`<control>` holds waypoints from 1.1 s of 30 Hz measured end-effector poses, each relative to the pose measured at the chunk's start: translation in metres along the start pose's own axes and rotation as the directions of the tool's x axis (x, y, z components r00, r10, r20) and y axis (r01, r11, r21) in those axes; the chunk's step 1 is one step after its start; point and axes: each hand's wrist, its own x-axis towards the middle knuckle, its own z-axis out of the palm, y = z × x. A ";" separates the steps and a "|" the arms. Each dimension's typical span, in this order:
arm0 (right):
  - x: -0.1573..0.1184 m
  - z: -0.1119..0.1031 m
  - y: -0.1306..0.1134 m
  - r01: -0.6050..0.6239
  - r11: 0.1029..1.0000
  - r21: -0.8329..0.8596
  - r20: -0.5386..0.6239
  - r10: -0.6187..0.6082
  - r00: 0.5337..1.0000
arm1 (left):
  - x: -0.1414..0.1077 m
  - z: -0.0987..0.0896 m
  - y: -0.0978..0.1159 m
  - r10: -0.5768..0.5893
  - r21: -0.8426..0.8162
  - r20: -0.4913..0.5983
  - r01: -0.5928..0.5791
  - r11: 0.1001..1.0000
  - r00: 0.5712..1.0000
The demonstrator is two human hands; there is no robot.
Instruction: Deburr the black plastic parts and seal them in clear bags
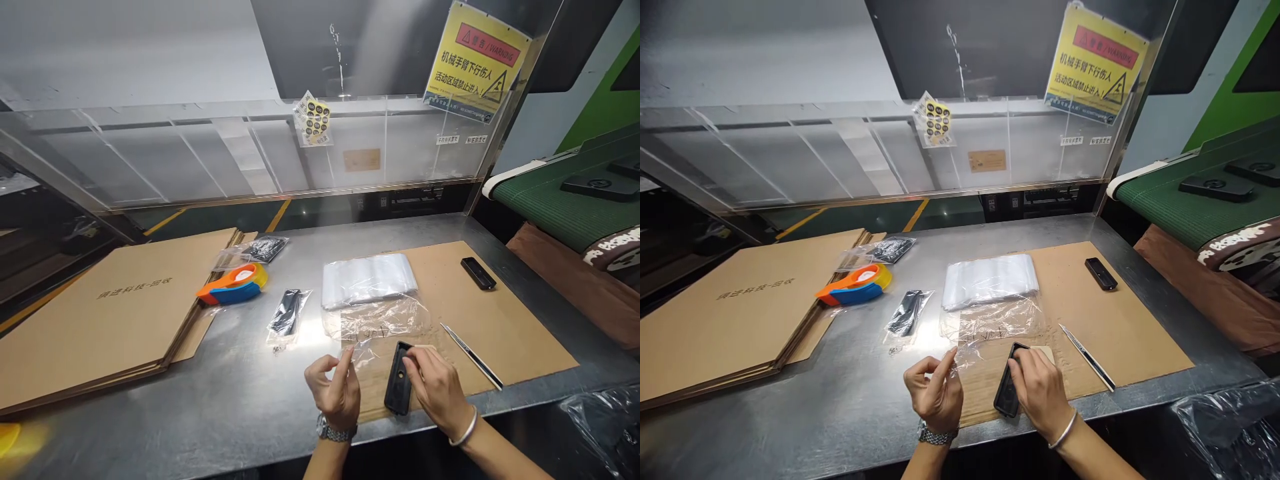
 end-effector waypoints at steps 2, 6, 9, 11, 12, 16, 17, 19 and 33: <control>-0.014 0.015 0.009 -0.107 0.993 -0.045 0.045 0.109 0.993 | -0.012 -0.002 -0.008 0.011 0.048 0.077 -0.014 0.999 0.997; -0.033 0.039 0.022 -0.223 0.973 -0.056 0.168 0.230 0.959 | -0.043 -0.009 -0.006 0.005 0.082 0.381 -0.039 0.996 0.925; -0.038 0.038 0.028 -0.260 0.966 0.011 0.232 0.250 0.940 | -0.058 -0.013 0.001 -0.073 0.107 0.529 0.019 0.994 0.846; -0.042 0.027 0.029 -0.256 0.964 0.071 0.261 0.229 0.938 | -0.060 -0.015 0.004 -0.145 0.122 0.598 0.090 0.988 0.788; -0.044 0.019 0.029 -0.246 0.963 0.110 0.276 0.208 0.938 | -0.058 -0.015 0.005 -0.180 0.124 0.631 0.130 0.984 0.755; -0.059 -0.003 0.024 -0.229 0.868 0.440 0.462 0.000 0.887 | -0.042 -0.014 0.006 -0.285 0.116 0.745 0.304 0.946 0.603; -0.063 -0.003 0.024 -0.255 0.818 0.515 0.514 -0.057 0.856 | -0.037 -0.013 0.006 -0.300 0.111 0.769 0.344 0.933 0.565; -0.069 0.002 0.025 -0.328 0.753 0.570 0.590 -0.097 0.802 | -0.029 -0.011 0.007 -0.304 0.091 0.816 0.410 0.908 0.492; -0.073 0.027 0.020 -0.262 0.938 0.228 0.310 0.185 0.933 | -0.038 -0.012 0.013 -0.215 0.064 0.862 0.323 0.944 0.458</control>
